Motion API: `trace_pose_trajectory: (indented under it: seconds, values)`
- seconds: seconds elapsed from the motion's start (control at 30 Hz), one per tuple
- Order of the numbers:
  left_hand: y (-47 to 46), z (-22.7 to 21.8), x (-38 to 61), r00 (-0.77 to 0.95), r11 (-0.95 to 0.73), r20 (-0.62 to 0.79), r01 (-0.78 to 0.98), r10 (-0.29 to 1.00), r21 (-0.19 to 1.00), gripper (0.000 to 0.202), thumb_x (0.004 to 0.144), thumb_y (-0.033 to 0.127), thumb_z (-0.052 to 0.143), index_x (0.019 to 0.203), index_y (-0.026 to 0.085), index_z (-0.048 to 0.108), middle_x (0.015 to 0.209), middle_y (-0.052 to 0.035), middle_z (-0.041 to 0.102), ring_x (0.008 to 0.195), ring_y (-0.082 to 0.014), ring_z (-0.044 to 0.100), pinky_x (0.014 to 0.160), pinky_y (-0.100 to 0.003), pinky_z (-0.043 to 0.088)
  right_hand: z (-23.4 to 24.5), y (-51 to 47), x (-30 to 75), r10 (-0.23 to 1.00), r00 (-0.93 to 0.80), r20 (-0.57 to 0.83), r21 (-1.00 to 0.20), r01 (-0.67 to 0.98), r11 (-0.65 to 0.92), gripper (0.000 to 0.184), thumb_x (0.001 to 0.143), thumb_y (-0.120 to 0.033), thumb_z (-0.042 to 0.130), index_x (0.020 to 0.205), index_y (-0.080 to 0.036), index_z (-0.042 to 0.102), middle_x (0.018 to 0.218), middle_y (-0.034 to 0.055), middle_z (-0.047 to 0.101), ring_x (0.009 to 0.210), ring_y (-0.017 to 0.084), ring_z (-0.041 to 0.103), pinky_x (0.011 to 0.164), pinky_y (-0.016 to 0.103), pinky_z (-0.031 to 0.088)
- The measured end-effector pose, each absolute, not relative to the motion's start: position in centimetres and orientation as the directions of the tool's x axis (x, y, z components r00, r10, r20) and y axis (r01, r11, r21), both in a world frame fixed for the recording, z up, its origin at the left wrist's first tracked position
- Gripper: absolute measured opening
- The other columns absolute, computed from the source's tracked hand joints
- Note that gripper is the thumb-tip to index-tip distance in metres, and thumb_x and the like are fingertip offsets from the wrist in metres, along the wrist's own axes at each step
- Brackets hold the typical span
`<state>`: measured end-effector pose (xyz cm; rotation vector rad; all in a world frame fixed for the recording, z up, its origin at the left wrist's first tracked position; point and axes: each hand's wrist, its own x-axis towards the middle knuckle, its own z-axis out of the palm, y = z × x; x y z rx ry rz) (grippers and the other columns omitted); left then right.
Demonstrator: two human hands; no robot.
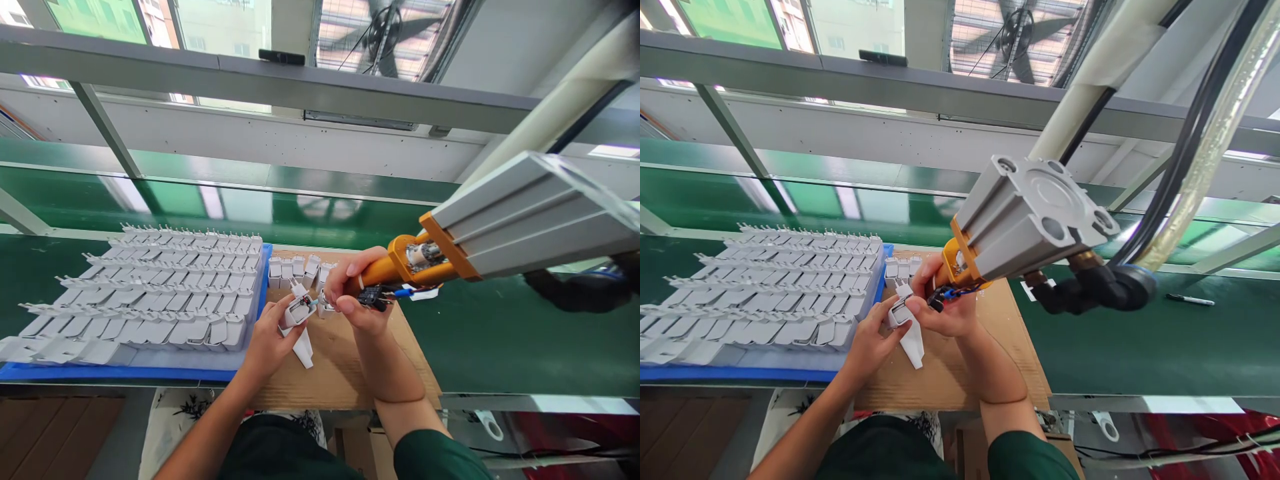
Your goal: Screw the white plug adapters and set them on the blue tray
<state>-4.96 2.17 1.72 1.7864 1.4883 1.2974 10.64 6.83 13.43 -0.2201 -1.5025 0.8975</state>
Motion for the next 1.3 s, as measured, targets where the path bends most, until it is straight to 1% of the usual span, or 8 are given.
trace_pose_trajectory:
  seconds: [0.23,0.4,0.63,0.9,1.0,1.07,1.17,1.3]
  values:
    - [2.2,1.5,-5.0,-0.044,-0.302,0.366,0.479,0.93,0.824,0.045,0.088,0.035,0.067,0.13,0.018,0.066,0.09,-0.0042,0.067,0.077,-0.019,0.062,0.075,-0.032,0.054,13.0,6.9,10.5,0.603,-0.176,0.778,-0.615,-0.404,0.677,0.028,0.083,-0.032,0.076,0.098,-0.032,0.053,0.066,-0.0089,0.051,0.045,0.009,0.047,0.042,0.022,0.042]
    - [2.2,1.5,-5.0,-0.047,-0.286,0.348,0.469,0.936,0.836,0.045,0.088,0.036,0.067,0.13,0.019,0.065,0.093,-0.0045,0.068,0.083,-0.0206,0.065,0.079,-0.033,0.055,13.1,6.8,10.6,0.595,-0.187,0.782,-0.615,-0.393,0.684,0.026,0.085,-0.032,0.074,0.099,-0.032,0.052,0.065,-0.0091,0.05,0.047,0.009,0.047,0.044,0.023,0.042]
    - [2.2,1.4,-5.0,-0.045,-0.281,0.337,0.453,0.941,0.846,0.044,0.088,0.036,0.068,0.129,0.02,0.065,0.096,-0.0055,0.07,0.085,-0.0215,0.066,0.08,-0.034,0.055,13.3,6.6,10.6,0.613,-0.192,0.766,-0.632,-0.396,0.666,0.027,0.084,-0.032,0.076,0.097,-0.033,0.052,0.062,-0.0095,0.048,0.046,0.011,0.046,0.044,0.024,0.04]
    - [2.2,1.1,-5.1,-0.06,-0.257,0.31,0.425,0.949,0.868,0.045,0.088,0.036,0.068,0.13,0.021,0.065,0.106,-0.0079,0.073,0.092,-0.0231,0.068,0.083,-0.036,0.055,13.0,7.0,10.8,0.597,-0.217,0.772,-0.622,-0.449,0.641,0.035,0.078,-0.038,0.081,0.099,-0.032,0.054,0.067,-0.0074,0.056,0.047,0.011,0.048,0.042,0.025,0.041]
    - [2.5,-0.2,-4.7,-0.049,-0.204,0.228,0.291,0.972,0.935,0.047,0.087,0.037,0.069,0.131,0.021,0.063,0.116,-0.0092,0.073,0.098,-0.0236,0.069,0.089,-0.038,0.056,12.9,6.9,10.8,0.58,-0.218,0.784,-0.609,-0.451,0.653,0.032,0.081,-0.036,0.079,0.102,-0.034,0.055,0.067,-0.0071,0.055,0.048,0.011,0.048,0.044,0.025,0.042]
    - [3.0,-1.3,-4.0,-0.038,-0.148,0.153,0.106,0.988,0.983,0.051,0.085,0.039,0.071,0.132,0.02,0.061,0.121,-0.0097,0.073,0.102,-0.0237,0.069,0.09,-0.037,0.057,12.9,6.7,10.8,0.568,-0.222,0.793,-0.6,-0.446,0.664,0.032,0.082,-0.038,0.079,0.103,-0.035,0.055,0.066,-0.0075,0.054,0.048,0.011,0.048,0.043,0.025,0.042]
    - [3.7,-2.3,-2.7,-0.041,-0.083,0.078,-0.133,0.996,0.988,0.061,0.076,0.043,0.079,0.129,0.019,0.06,0.12,-0.0102,0.073,0.106,-0.0255,0.07,0.089,-0.037,0.059,12.9,6.5,10.8,0.548,-0.217,0.808,-0.582,-0.44,0.684,0.033,0.083,-0.04,0.077,0.105,-0.036,0.053,0.066,-0.0083,0.054,0.046,0.011,0.047,0.04,0.024,0.04]
    - [4.2,-1.9,-1.3,-0.022,-0.113,0.111,-0.226,0.994,0.968,0.064,0.068,0.05,0.086,0.118,0.017,0.066,0.115,-0.0115,0.074,0.108,-0.028,0.07,0.095,-0.04,0.057,13.0,6.2,10.8,0.562,-0.208,0.801,-0.592,-0.415,0.691,0.034,0.082,-0.043,0.077,0.103,-0.035,0.052,0.065,-0.0084,0.053,0.044,0.011,0.048,0.038,0.024,0.04]
